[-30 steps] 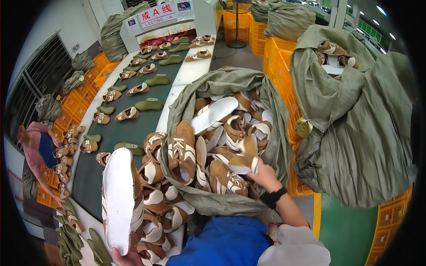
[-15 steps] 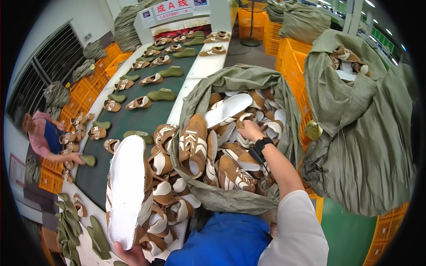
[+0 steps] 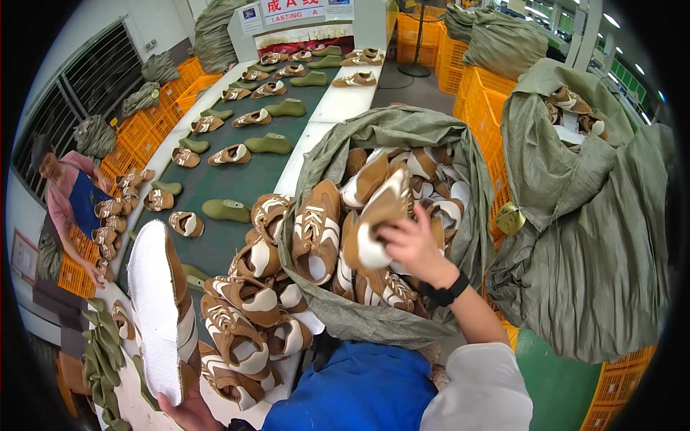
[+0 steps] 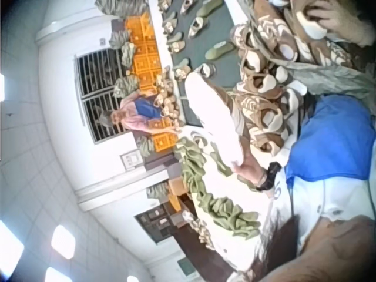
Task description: Processing shoes by inserting shoe lasts into them and organizing them on a table and in bags.
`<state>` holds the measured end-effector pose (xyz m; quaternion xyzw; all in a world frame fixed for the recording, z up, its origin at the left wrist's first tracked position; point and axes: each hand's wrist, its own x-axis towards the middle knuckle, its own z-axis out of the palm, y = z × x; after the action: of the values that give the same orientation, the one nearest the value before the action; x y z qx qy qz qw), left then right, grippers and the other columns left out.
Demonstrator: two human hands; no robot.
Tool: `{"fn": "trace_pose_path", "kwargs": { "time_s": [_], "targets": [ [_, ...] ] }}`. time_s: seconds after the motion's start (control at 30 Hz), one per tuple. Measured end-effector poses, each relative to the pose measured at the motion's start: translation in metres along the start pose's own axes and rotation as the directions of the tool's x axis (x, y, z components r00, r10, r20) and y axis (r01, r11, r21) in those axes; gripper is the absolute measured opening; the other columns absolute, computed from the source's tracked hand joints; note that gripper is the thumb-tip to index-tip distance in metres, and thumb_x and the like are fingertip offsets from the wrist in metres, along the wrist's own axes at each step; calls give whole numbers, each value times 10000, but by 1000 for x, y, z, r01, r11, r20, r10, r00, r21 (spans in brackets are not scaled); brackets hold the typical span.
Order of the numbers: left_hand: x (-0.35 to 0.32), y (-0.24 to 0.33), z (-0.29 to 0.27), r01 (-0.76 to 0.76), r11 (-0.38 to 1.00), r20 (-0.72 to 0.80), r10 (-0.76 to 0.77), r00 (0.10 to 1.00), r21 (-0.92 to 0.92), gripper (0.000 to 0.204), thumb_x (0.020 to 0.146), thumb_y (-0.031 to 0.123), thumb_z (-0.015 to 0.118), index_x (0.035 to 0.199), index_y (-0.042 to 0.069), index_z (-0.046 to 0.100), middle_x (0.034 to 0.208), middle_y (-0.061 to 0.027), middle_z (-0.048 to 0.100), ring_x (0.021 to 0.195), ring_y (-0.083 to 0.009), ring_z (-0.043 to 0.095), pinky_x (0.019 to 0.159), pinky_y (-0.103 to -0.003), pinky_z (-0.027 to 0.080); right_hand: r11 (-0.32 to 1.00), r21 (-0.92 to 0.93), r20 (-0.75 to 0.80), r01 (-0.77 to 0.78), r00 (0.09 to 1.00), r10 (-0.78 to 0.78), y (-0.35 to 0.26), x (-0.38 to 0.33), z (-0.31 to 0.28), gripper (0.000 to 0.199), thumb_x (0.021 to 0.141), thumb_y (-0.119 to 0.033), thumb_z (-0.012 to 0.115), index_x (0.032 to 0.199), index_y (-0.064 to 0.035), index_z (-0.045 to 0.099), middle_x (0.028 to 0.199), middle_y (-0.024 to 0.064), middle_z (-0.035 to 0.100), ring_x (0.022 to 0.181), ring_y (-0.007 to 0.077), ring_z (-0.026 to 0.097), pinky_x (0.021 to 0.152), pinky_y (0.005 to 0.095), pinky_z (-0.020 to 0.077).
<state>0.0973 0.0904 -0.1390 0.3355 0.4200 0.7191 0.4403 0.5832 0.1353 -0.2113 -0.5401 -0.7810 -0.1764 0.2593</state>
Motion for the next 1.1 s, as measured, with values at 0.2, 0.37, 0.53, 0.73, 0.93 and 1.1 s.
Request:
{"fn": "trace_pose_path", "kwargs": {
  "time_s": [0.2,0.37,0.53,0.73,0.93,1.1],
  "targets": [
    [-2,-1,8,34,999,16,-34,999,18,586,899,387,469,1320,1,335,1281,-139,459,1108,-232,516,895,-363,457,995,88,408,-56,913,15,-13,-46,12,137,682,-75,587,786,-110,668,1050,24,612,1150,202,461,1048,539,225],
    [-10,0,14,28,998,42,-30,999,49,584,904,380,462,1313,-16,332,1270,-149,467,1088,-234,530,892,-358,458,759,549,319,-350,927,197,-9,-45,-7,159,678,-4,518,756,-62,644,810,79,639,915,249,594,1026,506,279],
    [-7,-3,10,47,998,42,-49,998,49,591,896,391,472,1311,-7,338,1256,-146,478,1069,-228,539,868,-357,469,660,482,89,-576,782,617,18,-14,-3,335,730,47,538,1037,-80,583,996,122,588,855,259,598,815,352,467],
    [-10,-2,0,55,998,27,-56,998,19,599,890,402,474,1323,15,331,1266,-139,473,1083,-238,531,874,-375,467,966,69,153,-247,960,235,62,34,36,668,620,29,623,1220,-240,511,1303,122,428,1177,347,428,953,442,384],
    [-18,0,-23,-18,999,-37,20,999,43,608,884,367,466,1346,0,317,1336,-146,404,1208,-268,432,981,-438,390,950,312,205,18,975,-86,91,61,53,435,546,-12,690,963,-58,575,1142,152,560,1152,354,467,980,432,379],
    [15,29,-55,-33,981,-156,63,986,190,575,905,448,435,1343,80,365,1341,-69,425,1204,-205,434,962,-401,385,381,774,235,-505,789,568,101,49,38,371,836,-156,624,1154,6,522,1093,96,598,968,187,569,843,301,447]
  ]
}}
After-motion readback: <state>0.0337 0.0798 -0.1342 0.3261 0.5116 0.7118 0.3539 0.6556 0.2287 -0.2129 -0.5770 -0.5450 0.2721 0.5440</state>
